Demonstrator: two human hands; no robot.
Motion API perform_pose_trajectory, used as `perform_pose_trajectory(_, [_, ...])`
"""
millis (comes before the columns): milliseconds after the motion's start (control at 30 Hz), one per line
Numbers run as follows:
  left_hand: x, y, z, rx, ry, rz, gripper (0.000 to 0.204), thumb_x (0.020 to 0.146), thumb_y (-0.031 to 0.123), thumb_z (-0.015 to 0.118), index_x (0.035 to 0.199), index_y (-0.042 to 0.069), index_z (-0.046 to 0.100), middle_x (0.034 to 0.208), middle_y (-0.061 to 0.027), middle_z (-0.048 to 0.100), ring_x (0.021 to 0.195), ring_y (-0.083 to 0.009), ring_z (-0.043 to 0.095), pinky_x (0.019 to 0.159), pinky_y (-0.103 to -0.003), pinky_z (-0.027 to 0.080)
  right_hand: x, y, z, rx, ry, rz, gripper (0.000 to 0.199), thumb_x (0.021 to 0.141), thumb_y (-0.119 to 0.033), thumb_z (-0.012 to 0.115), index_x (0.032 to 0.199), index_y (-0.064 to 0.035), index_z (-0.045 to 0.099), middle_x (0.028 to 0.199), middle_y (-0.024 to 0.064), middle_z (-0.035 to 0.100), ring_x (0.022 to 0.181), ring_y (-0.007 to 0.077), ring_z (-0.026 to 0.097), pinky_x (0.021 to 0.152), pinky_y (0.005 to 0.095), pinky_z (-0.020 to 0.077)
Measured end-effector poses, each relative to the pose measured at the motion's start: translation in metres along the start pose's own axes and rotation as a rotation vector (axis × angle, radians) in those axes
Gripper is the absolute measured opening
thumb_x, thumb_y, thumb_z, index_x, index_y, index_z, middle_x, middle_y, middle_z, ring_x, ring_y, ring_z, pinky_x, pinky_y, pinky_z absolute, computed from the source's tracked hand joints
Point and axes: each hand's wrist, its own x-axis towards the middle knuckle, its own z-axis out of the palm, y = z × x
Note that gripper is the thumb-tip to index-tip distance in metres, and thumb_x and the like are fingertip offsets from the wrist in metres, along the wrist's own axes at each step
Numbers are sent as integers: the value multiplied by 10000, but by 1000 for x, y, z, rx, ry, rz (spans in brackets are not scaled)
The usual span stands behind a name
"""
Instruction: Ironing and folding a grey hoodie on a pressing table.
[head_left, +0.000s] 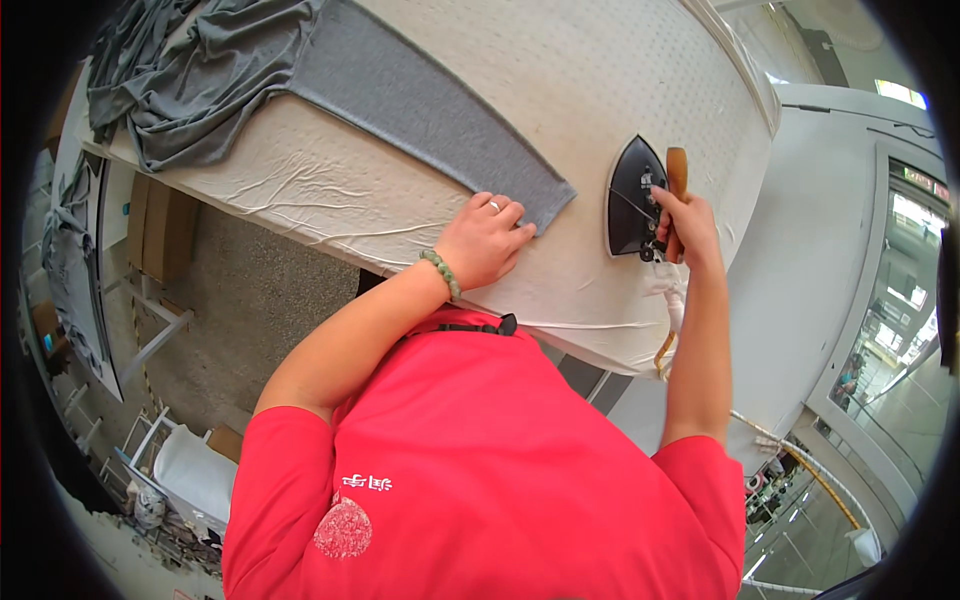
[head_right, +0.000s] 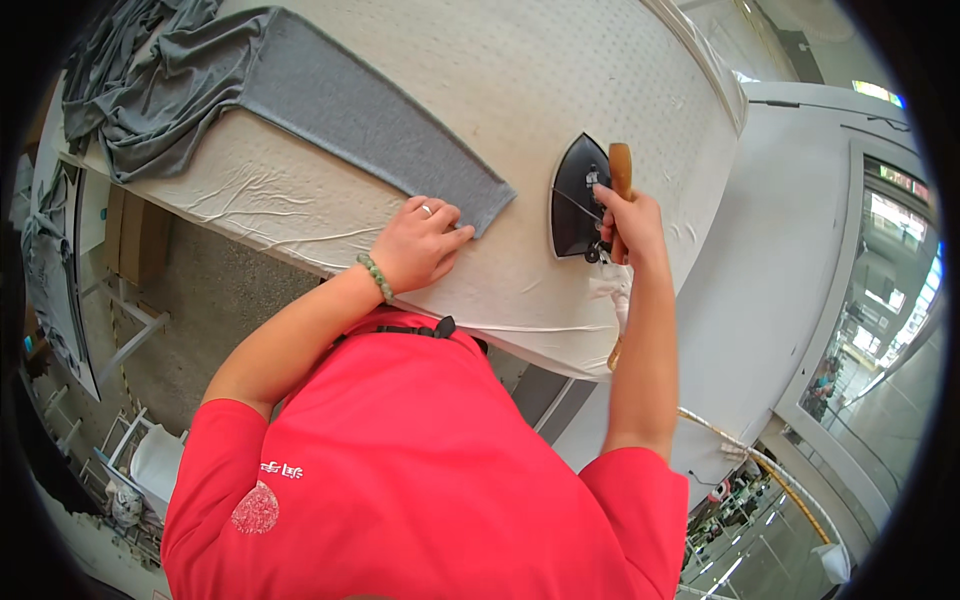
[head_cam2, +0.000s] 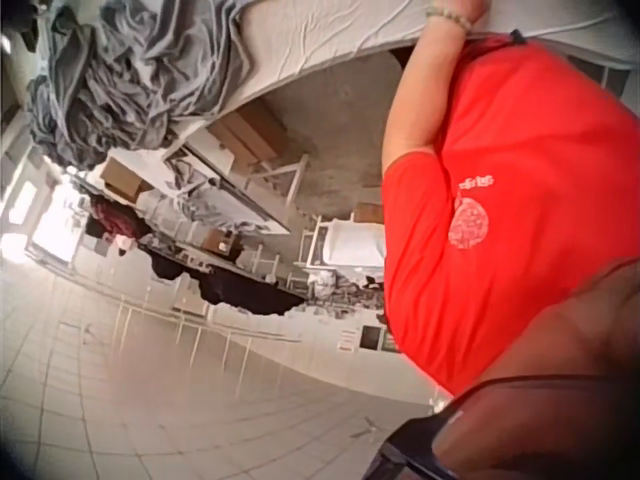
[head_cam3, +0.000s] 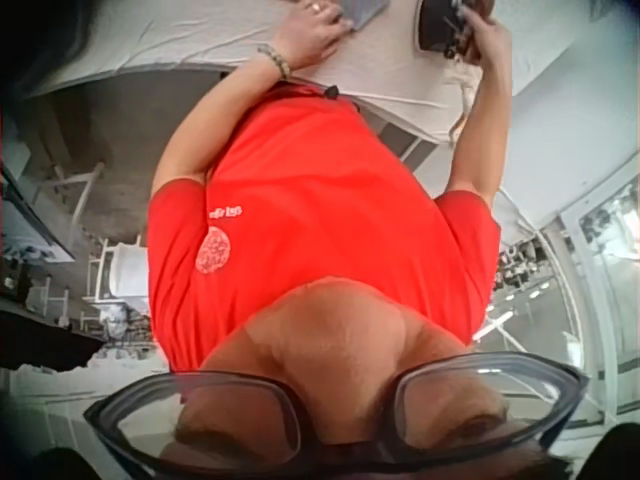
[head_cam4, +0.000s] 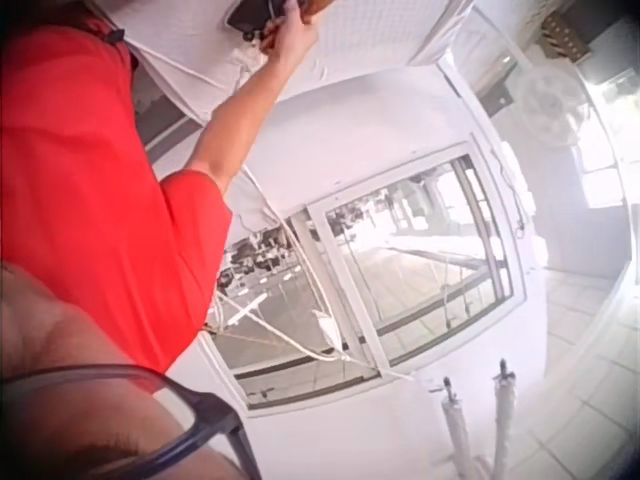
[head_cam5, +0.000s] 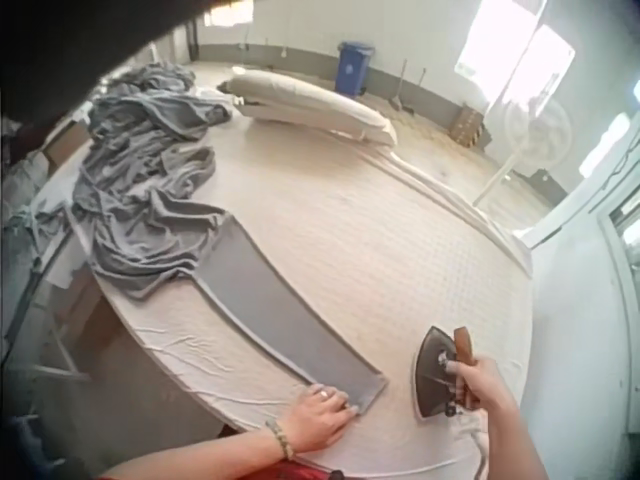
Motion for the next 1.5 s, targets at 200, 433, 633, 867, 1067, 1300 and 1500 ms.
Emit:
perform_pose_trajectory(200, [-2,0,4,8,7,-1,315,815,166,723,1129,130,723,1062,-64,623,1074,-263,612,1001,-437,463,-37,-15,32,-483,82,-562,371,960,-336,734,1170,-33,681,888,191,752,856,406,733,774,493,571])
perform_pose_trajectory(433, [-2,-4,8,19,52,34,306,804,170,725,1106,120,730,1041,-64,630,1058,-254,614,983,-429,465,-39,-11,58,-555,-40,-596,366,972,-333,723,1214,-64,664,965,215,757,901,427,727,797,503,564])
perform_pose_trajectory(633, [-3,-12,4,-30,134,105,259,789,165,719,1041,103,724,1016,-68,651,1045,-254,631,957,-421,472,-58,-12,57,-545,-153,-533,376,973,-347,717,1198,-53,652,971,218,756,914,429,723,800,500,561])
perform_pose_trajectory(867, [-5,-61,-36,69,98,31,229,802,141,732,1023,89,705,1051,-59,676,1036,-265,654,955,-410,490,-83,-31,80,-538,-193,-497,389,956,-369,737,1147,-40,654,965,226,752,940,434,719,811,507,560])
perform_pose_trajectory(1067, [-17,-105,-70,124,77,22,227,795,134,734,1014,88,702,1039,-53,677,1019,-262,659,940,-408,495,-93,-78,114,-522,-219,-491,406,955,-369,737,1154,-27,643,967,233,751,944,432,720,818,509,560])
perform_pose_trajectory(1300, [-37,-192,-150,204,60,62,206,772,119,711,973,99,672,996,-51,650,980,-246,643,896,-401,489,-106,-161,150,-517,-255,-463,436,950,-370,741,1182,-16,636,963,225,754,955,423,722,834,501,560])
perform_pose_trajectory(1500, [-66,-286,-219,262,37,98,223,769,111,716,988,93,680,986,-47,642,958,-236,641,848,-376,508,-117,-253,193,-506,-294,-439,458,949,-374,741,1203,-10,631,969,220,756,960,424,721,843,497,560])
